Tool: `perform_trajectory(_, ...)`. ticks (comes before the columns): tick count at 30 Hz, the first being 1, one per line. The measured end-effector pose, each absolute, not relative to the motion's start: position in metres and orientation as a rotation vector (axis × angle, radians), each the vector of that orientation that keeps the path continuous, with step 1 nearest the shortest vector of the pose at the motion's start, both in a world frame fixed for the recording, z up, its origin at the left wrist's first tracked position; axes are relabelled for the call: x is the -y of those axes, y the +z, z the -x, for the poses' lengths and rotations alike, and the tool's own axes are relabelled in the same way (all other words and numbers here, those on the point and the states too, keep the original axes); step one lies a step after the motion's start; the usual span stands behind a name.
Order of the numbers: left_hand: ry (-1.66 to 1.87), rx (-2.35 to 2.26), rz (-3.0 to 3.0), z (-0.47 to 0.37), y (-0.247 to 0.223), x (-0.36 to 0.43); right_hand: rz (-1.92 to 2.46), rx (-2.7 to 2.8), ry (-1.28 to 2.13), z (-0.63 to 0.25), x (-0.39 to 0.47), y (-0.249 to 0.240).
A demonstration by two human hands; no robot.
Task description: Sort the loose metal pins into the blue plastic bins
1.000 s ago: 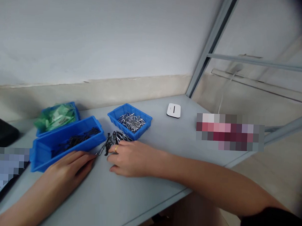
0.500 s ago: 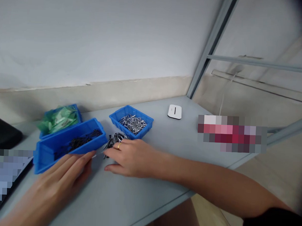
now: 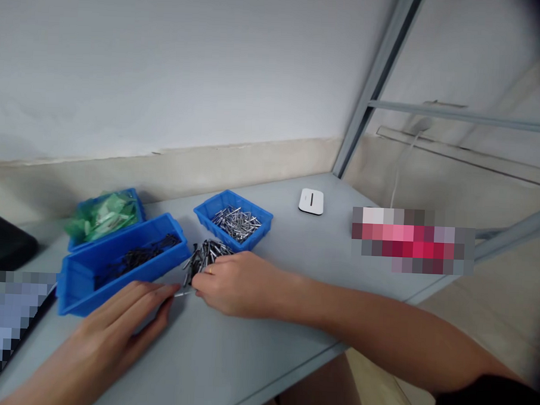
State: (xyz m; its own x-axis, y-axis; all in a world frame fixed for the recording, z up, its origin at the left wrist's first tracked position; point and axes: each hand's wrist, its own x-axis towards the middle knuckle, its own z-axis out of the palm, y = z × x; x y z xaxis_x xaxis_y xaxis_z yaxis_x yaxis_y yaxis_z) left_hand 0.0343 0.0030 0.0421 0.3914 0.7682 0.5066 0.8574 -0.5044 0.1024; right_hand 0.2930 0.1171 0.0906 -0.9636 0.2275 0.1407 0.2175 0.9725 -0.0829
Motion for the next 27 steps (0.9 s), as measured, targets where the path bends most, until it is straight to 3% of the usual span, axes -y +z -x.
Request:
perform_trajectory(14,-0.831,1.322,2.68,-0.052,0.067,-0.012,0.214,2.95,0.097,-0.29,-0.112,0.094)
perform_trajectory(27,-0.917,1.646,2.529,-0.046,0.062,-0.011,0.298,2.962,0.072,-0.292,-0.114,0.094)
